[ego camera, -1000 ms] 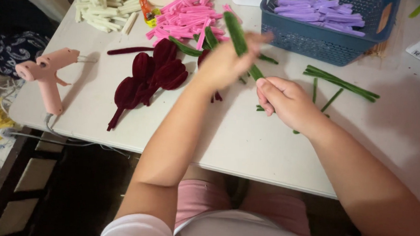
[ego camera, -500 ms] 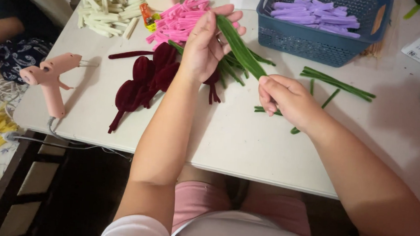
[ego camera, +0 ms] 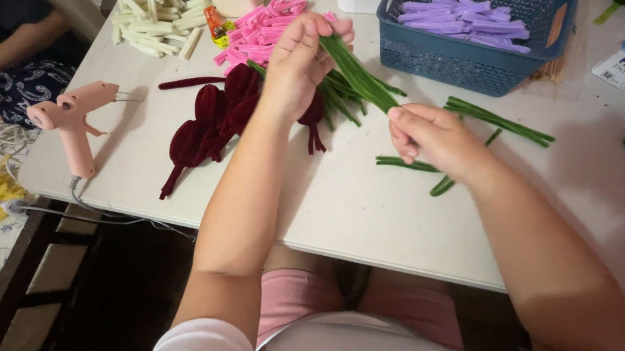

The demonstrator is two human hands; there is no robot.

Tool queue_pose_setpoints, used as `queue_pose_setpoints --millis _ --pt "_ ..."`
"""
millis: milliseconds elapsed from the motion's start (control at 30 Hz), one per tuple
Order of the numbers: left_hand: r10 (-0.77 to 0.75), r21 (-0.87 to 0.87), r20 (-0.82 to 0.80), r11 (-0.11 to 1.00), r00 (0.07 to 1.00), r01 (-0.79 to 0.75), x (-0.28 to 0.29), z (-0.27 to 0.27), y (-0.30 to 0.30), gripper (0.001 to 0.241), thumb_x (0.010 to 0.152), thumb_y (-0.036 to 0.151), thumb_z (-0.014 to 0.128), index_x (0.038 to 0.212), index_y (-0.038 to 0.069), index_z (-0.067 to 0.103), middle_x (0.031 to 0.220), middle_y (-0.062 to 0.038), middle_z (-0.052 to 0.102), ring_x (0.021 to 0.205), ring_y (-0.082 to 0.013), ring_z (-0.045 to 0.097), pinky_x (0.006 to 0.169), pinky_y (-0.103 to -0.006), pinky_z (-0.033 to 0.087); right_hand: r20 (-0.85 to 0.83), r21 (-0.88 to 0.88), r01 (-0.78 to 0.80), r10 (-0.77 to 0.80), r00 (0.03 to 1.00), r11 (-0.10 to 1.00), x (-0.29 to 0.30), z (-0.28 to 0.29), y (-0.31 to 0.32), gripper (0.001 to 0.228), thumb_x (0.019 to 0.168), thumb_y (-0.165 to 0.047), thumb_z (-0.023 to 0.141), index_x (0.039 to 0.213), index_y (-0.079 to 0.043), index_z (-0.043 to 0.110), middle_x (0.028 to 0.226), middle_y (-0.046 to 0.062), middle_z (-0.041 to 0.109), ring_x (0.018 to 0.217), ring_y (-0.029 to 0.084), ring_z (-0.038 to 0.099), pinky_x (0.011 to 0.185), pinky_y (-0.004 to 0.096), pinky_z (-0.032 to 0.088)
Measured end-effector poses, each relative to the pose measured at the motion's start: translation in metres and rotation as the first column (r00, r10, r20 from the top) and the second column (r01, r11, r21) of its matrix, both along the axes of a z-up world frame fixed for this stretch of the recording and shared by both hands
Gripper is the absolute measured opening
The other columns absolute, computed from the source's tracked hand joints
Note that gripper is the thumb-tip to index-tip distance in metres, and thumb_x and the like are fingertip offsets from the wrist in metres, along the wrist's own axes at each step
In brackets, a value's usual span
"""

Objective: The person is bending and twisting green pipe cleaners to create leaf shapes as part of an artificial flower arrangement.

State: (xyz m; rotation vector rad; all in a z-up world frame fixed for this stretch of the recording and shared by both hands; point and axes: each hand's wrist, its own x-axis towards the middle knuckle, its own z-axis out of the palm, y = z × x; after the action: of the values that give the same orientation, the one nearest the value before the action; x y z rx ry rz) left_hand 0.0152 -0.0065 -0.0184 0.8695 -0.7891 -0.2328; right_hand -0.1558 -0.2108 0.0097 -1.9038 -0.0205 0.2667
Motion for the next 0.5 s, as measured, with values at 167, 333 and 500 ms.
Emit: queue_pose_setpoints --millis 167,333,500 --pt "-0.461 0.144 -0.18 0.862 0.869 0.487 -0.021 0.035 0.017 0.077 0.097 0.067 0.04 0.139 0.005 0.057 0.151 -0.018 0.055 0.124 -0.0368 0.066 0.105 -0.0505 0.058 -0.25 -0.159 -0.363 0.318 0.914 0.918 -0.002 0.015 -0.044 0.048 0.112 -0.035 0.045 0.073 -0.01 0.057 0.061 0.001 0.054 0.053 0.014 0.049 0.065 0.031 0.053" --pt "-0.623 0.759 -0.173 0.41 0.763 0.506 -0.054 0.028 -0.013 0.027 0.095 -0.003 0.056 0.115 0.003 0.072 0.114 -0.014 0.077 0.103 -0.0226 0.077 0.094 -0.0317 0.066 -0.497 -0.077 -0.504 0.406 0.767 0.86 -0.006 0.026 -0.038 0.044 0.108 -0.034 0.054 0.074 -0.006 0.057 0.069 0.005 0.048 0.062 0.017 0.041 0.06 0.03 0.037" --pt "-0.742 0.795 -0.228 0.233 0.631 0.561 -0.072 0.015 -0.033 0.025 0.097 0.031 0.067 0.105 0.009 0.078 0.09 0.002 0.076 0.075 -0.0014 0.059 0.064 -0.0173 0.042 -0.569 -0.169 -0.554 0.379 0.73 0.815 -0.005 0.035 -0.032 0.047 0.107 -0.034 0.058 0.072 -0.002 0.059 0.063 0.007 0.047 0.059 0.018 0.041 0.059 0.03 0.036"
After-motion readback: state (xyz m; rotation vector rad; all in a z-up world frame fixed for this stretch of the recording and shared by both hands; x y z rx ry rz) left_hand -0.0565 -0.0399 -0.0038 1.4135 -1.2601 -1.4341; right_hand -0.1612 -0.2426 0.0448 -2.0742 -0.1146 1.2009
